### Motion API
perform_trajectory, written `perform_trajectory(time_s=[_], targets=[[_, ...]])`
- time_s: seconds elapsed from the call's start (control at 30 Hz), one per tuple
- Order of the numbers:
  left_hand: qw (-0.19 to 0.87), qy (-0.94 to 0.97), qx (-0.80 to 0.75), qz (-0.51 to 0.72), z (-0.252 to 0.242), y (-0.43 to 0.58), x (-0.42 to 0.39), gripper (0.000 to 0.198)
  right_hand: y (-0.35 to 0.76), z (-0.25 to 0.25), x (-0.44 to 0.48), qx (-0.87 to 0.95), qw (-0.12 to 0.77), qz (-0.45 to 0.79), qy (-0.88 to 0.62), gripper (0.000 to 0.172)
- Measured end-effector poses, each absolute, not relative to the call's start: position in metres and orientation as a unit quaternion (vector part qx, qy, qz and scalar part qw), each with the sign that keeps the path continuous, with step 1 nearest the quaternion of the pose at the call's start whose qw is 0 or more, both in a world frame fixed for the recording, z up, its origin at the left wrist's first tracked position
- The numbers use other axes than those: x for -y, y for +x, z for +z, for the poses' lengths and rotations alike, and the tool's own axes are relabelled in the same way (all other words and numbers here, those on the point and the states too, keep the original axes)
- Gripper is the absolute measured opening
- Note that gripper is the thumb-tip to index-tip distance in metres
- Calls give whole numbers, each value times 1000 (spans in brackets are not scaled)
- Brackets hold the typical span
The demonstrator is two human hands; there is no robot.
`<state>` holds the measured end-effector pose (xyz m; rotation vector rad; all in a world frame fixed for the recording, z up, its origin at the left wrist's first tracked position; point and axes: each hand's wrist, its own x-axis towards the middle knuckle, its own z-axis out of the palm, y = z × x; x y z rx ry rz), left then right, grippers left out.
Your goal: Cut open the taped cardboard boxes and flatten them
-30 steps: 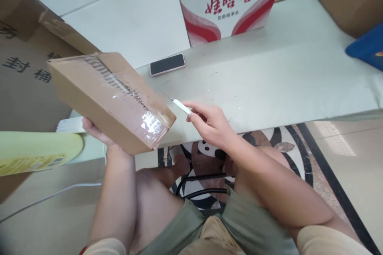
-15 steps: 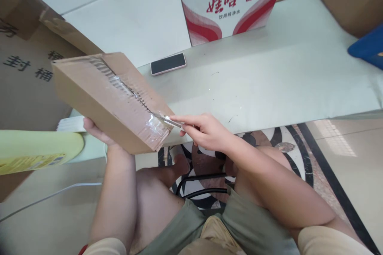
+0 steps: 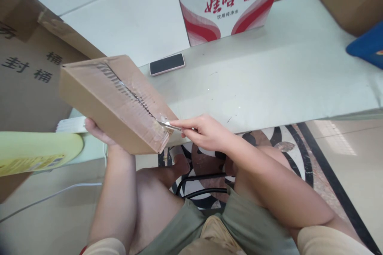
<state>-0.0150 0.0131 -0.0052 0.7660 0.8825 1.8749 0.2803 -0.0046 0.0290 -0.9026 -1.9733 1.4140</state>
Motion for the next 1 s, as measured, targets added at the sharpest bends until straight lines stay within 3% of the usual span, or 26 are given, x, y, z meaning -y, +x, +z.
perform_trajectory(time_s=[1.0], targets=[[440, 331, -342, 761, 3, -7, -13, 51, 281, 36, 2, 729, 196, 550, -357, 56]])
